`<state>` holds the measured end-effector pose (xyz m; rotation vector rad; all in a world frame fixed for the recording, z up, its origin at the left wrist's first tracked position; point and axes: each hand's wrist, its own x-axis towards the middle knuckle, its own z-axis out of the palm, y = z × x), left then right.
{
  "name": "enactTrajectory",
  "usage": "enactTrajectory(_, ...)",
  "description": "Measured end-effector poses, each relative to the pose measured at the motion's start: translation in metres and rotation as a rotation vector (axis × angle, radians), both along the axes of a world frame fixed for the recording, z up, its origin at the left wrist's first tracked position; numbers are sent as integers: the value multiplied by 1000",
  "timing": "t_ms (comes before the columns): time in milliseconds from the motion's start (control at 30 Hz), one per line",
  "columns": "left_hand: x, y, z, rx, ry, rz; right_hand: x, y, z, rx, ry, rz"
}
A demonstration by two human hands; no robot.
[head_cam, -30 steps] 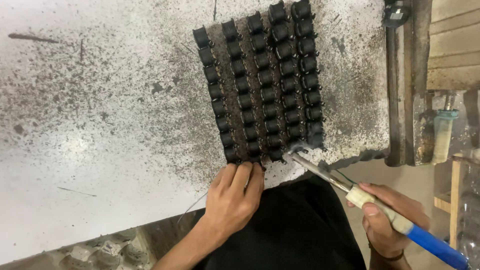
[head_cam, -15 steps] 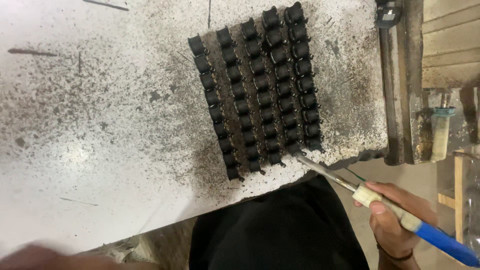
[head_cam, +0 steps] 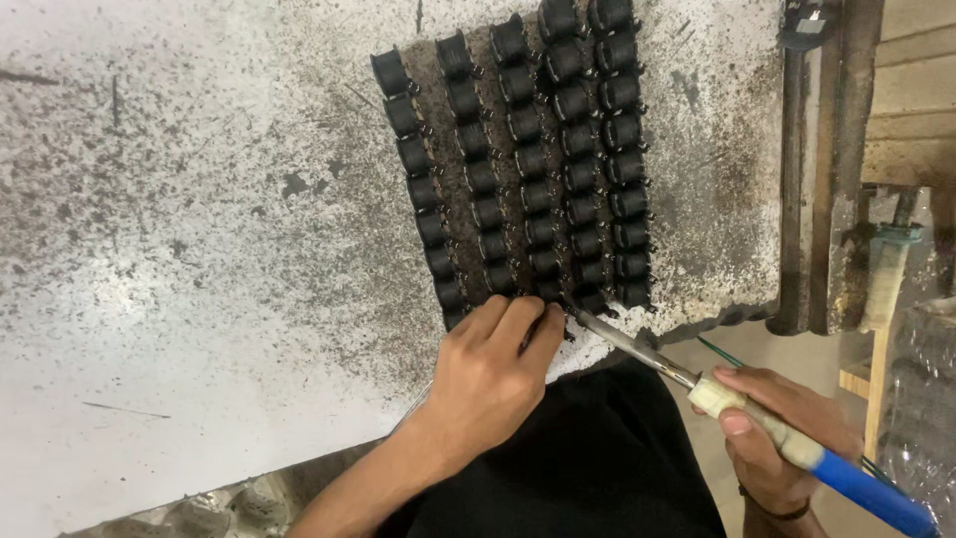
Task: The person picks black plastic component housings from piles on the workbench and arranges them in rows on a board. They then take a heated soldering iron and touch it to each arranged part one at a time, producing smoke, working through the grid of parts.
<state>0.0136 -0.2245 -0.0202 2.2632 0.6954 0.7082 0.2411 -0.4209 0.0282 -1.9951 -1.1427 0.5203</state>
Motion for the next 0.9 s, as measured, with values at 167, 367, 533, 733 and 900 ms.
enactTrajectory(167, 8, 0, 3, -9, -2, 2, -9, 17, 12, 37, -6, 27)
enactTrajectory(367, 6, -1, 0, -44, -41, 23, -21, 31, 38, -91, -89, 41)
enactTrajectory(533, 10, 2, 3, -45, -5, -23, -18, 37, 36, -16, -190, 114)
enactTrajectory(733, 15, -13, -12, -60, 1, -31, -35, 43, 51, -134, -201, 177)
enactTrajectory(900, 17, 13, 33, -48, 27, 6, -14, 51, 55, -56, -215, 462)
